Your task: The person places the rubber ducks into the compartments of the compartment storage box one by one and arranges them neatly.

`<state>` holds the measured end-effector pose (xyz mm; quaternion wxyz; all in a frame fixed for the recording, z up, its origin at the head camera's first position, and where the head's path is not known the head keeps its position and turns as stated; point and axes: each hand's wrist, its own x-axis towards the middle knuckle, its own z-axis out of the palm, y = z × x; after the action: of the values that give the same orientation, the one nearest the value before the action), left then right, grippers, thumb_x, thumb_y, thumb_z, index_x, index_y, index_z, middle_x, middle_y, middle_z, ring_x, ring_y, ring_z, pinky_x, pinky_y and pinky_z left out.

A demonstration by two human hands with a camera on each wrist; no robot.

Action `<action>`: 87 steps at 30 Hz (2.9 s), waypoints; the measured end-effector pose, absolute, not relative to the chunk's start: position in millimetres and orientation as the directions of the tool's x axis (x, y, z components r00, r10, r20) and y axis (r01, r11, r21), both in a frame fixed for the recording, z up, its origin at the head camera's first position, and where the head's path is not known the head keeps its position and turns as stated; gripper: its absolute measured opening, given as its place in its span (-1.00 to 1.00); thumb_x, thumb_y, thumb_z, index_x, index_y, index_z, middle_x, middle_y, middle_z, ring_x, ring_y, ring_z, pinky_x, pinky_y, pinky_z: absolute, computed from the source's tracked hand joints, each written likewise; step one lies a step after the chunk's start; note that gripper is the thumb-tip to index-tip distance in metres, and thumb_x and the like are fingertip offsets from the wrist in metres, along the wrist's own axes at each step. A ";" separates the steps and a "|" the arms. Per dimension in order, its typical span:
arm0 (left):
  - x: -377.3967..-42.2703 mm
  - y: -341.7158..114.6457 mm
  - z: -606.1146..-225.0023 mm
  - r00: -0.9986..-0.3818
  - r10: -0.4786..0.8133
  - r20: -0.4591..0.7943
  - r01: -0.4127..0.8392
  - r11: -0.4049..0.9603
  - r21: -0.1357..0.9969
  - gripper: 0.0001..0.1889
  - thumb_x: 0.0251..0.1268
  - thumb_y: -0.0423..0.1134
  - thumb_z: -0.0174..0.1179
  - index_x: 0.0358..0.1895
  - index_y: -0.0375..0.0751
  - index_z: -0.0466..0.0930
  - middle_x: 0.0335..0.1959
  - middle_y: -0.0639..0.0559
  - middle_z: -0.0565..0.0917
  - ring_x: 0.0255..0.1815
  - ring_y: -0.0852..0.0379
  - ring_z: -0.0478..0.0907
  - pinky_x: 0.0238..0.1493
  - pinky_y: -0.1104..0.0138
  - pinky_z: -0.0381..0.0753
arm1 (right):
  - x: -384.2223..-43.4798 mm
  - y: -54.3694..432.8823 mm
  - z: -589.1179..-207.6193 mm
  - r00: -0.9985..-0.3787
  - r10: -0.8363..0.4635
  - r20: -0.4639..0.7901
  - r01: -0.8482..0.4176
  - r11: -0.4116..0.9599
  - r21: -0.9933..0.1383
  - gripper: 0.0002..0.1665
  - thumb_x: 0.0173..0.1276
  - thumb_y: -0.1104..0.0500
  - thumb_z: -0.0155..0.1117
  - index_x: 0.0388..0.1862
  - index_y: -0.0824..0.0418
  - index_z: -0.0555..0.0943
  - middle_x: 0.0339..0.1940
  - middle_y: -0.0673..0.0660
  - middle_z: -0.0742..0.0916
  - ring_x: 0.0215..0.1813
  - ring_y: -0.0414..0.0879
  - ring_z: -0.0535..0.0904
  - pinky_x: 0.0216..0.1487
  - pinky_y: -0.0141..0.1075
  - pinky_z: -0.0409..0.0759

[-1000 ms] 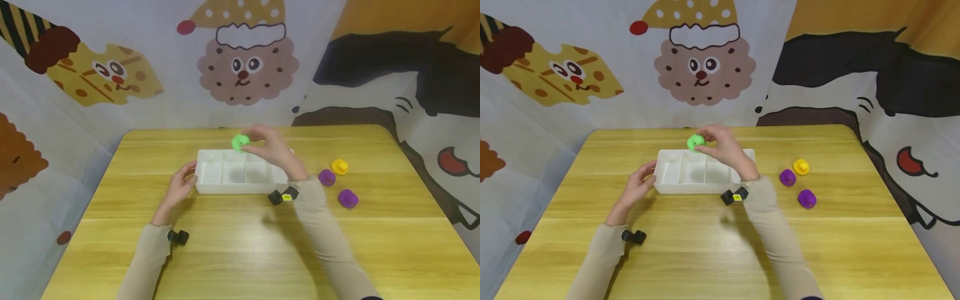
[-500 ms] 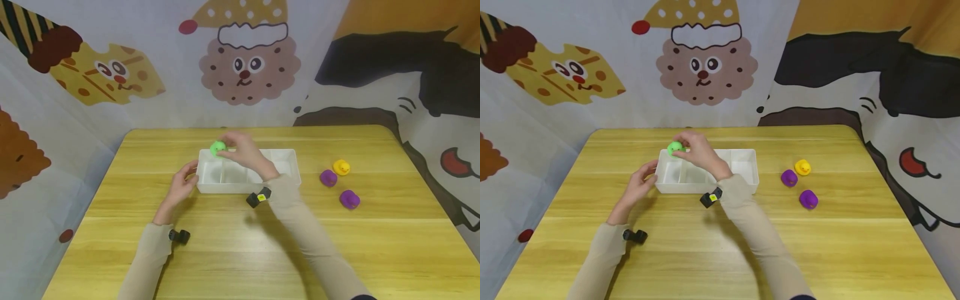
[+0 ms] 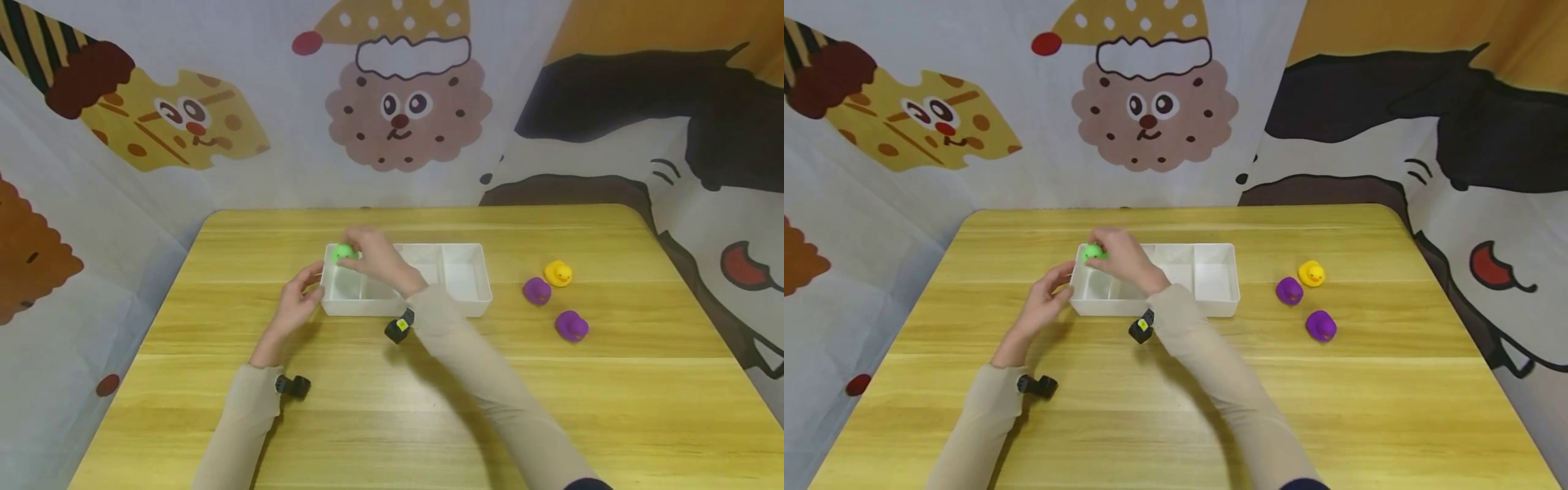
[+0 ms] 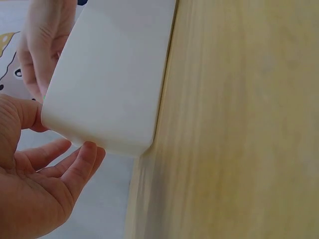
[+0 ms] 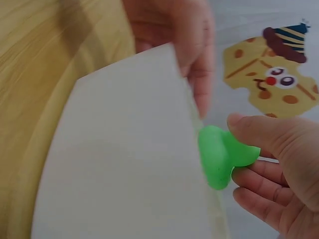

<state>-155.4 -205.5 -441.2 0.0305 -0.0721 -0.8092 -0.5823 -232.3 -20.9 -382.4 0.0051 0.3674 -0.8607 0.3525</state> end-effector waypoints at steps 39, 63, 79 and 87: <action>-154.2 -205.4 -441.3 -0.986 0.091 0.139 0.160 0.310 0.937 -0.50 0.25 -0.57 -0.05 0.29 -0.53 0.23 0.23 -0.42 0.38 0.19 -0.30 0.38 0.10 0.07 0.51 | -229.3 -50.4 -410.7 -0.718 -0.695 0.023 -0.688 0.705 -0.173 -0.68 0.09 0.06 0.43 -0.22 0.14 0.58 -0.34 -0.06 0.68 -0.27 -0.19 0.53 0.09 -0.22 0.47; -153.8 -203.9 -438.6 -0.987 0.082 0.139 0.158 0.322 0.934 -0.50 0.24 -0.58 -0.04 0.28 -0.53 0.24 0.21 -0.43 0.39 0.18 -0.30 0.38 0.14 -0.04 0.46 | -211.8 -19.1 -375.2 -0.771 -0.599 0.218 -0.592 0.547 -0.592 -0.65 0.30 0.20 0.24 0.05 0.29 0.56 0.01 0.15 0.66 0.03 -0.03 0.56 0.09 -0.31 0.53; -147.3 -199.1 -424.6 -0.989 0.072 0.130 0.147 0.344 0.927 -0.52 0.22 -0.61 -0.05 0.26 -0.61 0.23 0.18 -0.49 0.39 0.15 -0.34 0.39 0.10 0.04 0.48 | -197.9 9.8 -360.6 -0.738 -0.550 0.391 -0.658 0.458 -0.598 -0.76 0.26 0.26 0.27 -0.10 0.30 0.62 -0.13 0.14 0.71 -0.10 -0.01 0.60 -0.02 -0.32 0.56; -153.7 -204.0 -440.6 -0.985 0.072 0.160 0.175 0.352 0.919 -0.52 0.23 -0.58 -0.05 0.26 -0.56 0.25 0.18 -0.45 0.41 0.15 -0.31 0.41 0.11 0.04 0.50 | -191.3 37.4 -354.1 -0.733 -0.509 0.451 -0.675 0.461 -0.577 -0.79 0.26 0.26 0.27 -0.13 0.31 0.63 -0.16 0.15 0.71 -0.12 -0.02 0.61 -0.03 -0.28 0.58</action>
<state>-153.7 -204.0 -440.6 0.0454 -0.0753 -0.8209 -0.5642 -191.3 37.4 -354.1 0.1078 0.3490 -0.8477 0.3846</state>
